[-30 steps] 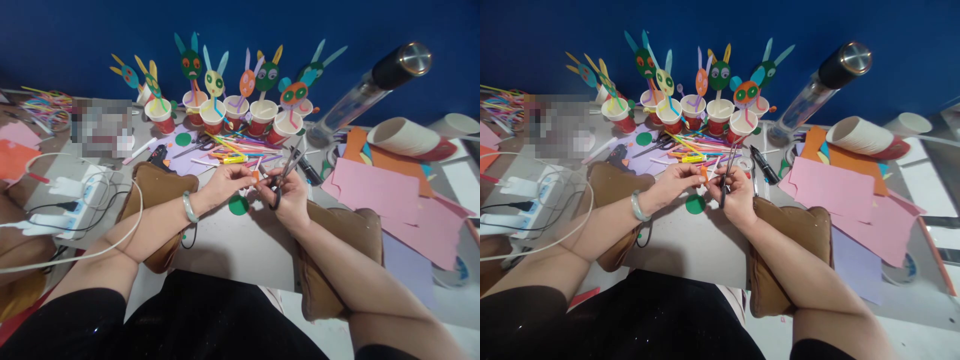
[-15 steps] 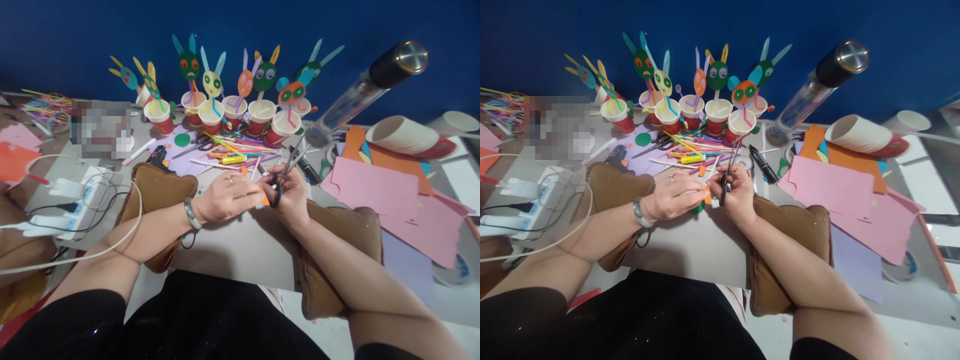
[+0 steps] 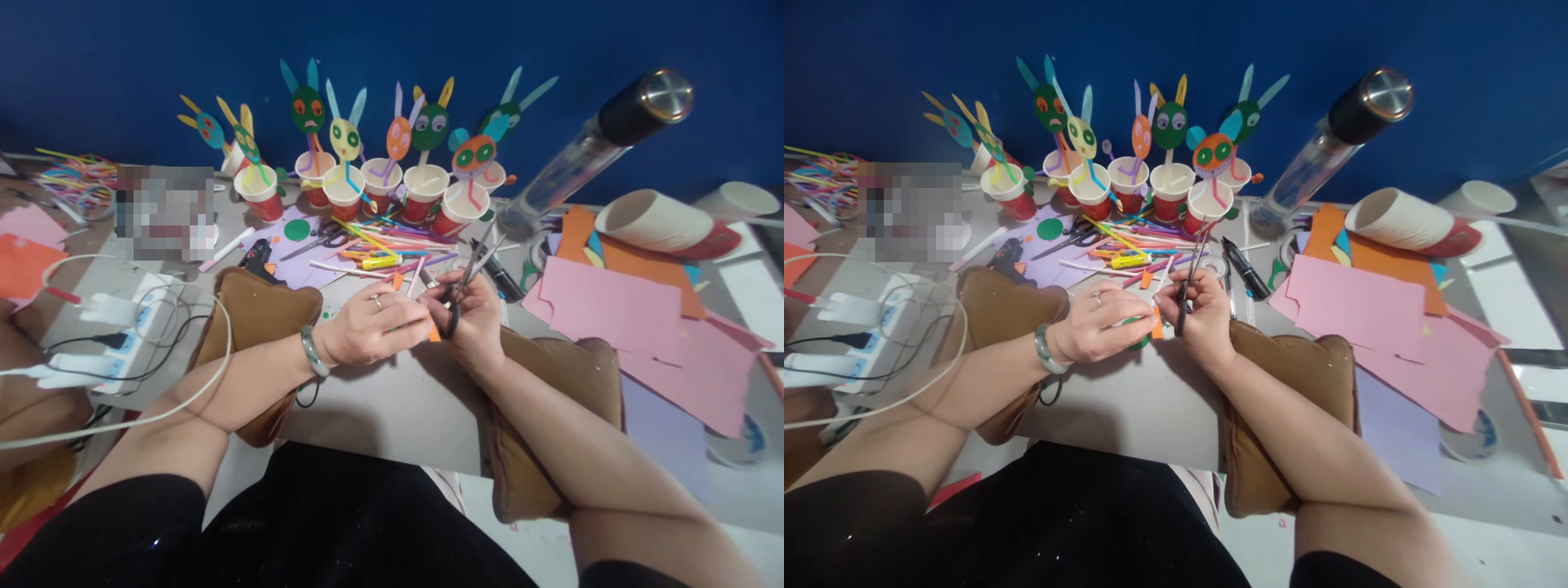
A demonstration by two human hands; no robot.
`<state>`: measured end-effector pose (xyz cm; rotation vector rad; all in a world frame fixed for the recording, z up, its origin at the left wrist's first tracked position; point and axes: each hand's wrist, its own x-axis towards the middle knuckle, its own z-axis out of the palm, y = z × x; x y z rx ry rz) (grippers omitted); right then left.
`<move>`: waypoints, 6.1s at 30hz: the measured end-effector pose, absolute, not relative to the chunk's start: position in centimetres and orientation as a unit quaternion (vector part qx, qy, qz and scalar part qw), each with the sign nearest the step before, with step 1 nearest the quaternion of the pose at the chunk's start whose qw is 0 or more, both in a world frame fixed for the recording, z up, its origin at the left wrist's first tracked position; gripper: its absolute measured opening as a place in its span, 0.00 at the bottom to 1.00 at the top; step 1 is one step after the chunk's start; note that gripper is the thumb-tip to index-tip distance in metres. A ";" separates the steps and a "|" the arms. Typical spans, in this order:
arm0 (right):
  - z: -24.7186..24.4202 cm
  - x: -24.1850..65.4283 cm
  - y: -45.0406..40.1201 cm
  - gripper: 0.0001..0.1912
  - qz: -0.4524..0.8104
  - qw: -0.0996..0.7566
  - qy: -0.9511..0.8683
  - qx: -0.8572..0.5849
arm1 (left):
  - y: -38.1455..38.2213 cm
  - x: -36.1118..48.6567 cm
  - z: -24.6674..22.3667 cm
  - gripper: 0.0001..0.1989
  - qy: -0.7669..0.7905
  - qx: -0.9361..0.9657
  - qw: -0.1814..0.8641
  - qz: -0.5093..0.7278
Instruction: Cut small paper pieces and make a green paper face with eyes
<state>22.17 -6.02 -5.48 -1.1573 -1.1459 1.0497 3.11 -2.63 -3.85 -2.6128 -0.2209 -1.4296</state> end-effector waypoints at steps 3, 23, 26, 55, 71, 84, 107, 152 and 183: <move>-5.6 22.2 -6.0 0.25 0.448 0.568 -0.491 -0.485 | -2.7 3.1 -4.5 0.05 -0.080 -0.871 0.047 -0.482; -5.3 22.2 -6.0 0.28 0.491 0.547 -0.479 -0.480 | -1.6 4.2 -3.5 0.11 -0.353 -0.588 -0.663 -0.300; -5.2 22.2 -6.0 0.27 0.490 0.537 -0.488 -0.483 | -1.6 4.3 -3.4 0.11 -0.356 -0.586 -0.665 -0.295; -6.2 22.4 -5.3 0.28 0.518 0.570 -0.423 -0.477 | -1.1 4.4 -4.6 0.05 -0.381 -0.579 -0.664 -0.282; -5.9 22.1 -5.8 0.29 0.502 0.544 -0.463 -0.487 | -1.7 4.4 -4.6 0.12 -0.335 -0.592 -0.633 -0.370; -5.4 21.8 -6.3 0.30 0.534 0.382 -0.593 -0.466 | -1.2 3.9 -3.8 0.10 -0.350 -0.550 -0.622 -0.433; -5.6 21.3 -6.5 0.26 0.579 0.379 -0.525 -0.495 | -1.1 4.1 -4.1 0.11 -0.335 -0.524 -0.642 -0.448; -5.0 21.5 -6.6 0.21 0.505 0.375 -0.565 -0.535 | -0.9 4.1 -3.7 0.10 -0.321 -0.514 -0.649 -0.461; -3.5 22.2 -6.5 0.26 0.526 0.354 -0.576 -0.516 | -0.7 3.6 -3.4 0.10 -0.303 -0.538 -0.648 -0.445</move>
